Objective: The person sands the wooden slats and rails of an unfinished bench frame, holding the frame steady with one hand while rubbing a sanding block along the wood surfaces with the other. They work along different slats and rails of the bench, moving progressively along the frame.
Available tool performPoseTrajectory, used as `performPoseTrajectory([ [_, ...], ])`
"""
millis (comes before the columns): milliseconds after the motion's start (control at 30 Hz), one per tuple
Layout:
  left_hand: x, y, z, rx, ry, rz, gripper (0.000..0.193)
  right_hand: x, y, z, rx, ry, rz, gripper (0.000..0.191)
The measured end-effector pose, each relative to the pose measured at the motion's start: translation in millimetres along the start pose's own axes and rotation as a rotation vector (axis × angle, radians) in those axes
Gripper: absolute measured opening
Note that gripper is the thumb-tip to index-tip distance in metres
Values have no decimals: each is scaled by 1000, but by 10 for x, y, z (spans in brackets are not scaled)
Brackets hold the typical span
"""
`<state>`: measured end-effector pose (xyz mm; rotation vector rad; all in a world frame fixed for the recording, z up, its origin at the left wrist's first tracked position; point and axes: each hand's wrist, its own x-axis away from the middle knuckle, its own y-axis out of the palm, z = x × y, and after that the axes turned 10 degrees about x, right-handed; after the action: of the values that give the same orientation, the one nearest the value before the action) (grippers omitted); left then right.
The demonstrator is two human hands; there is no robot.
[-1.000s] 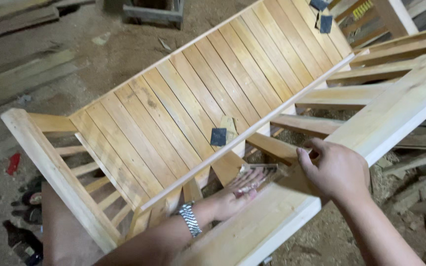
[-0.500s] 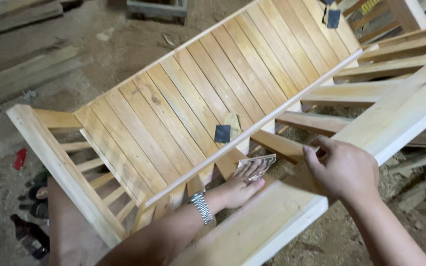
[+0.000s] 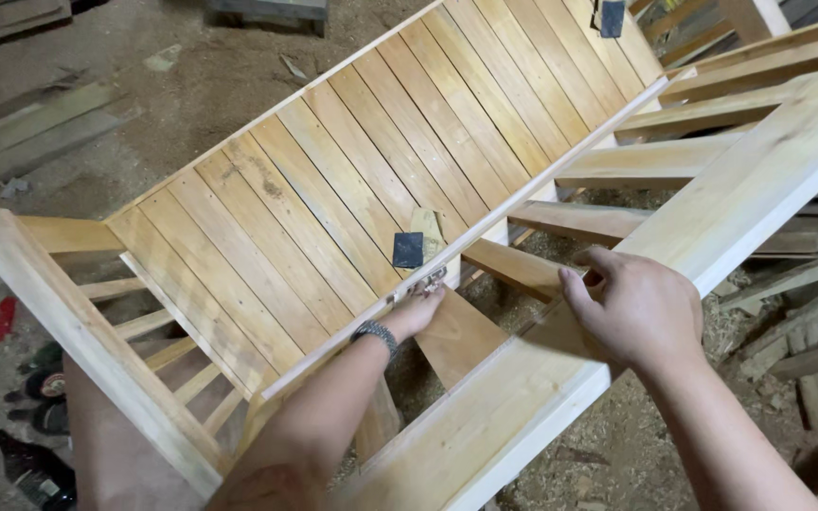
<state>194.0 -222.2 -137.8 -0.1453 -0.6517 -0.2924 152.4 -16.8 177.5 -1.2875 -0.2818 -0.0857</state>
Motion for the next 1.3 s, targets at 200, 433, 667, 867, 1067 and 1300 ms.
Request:
performPoseTrajectory([
  [200,333,-47,-138,150,95,-74,68,3,-2,5,-57,-16,57,49],
  [433,-183,-104,-45,258,-46,37,60,3,7,11,-63,9,50,44],
  [667,182,-66,-229,74,154,-68,65,16,8,-2,-97,-2,55,42],
  [867,209,-137,-160,47,-20,-32,63,1,-1,13,-116,-7,74,41],
  [1067,383,181,14,124,42,-3,65,1,92,30,-102,-25,118,37],
  [1300,512,325,241,189,3,62,63,121,-47,-22,-254,-19,114,38],
])
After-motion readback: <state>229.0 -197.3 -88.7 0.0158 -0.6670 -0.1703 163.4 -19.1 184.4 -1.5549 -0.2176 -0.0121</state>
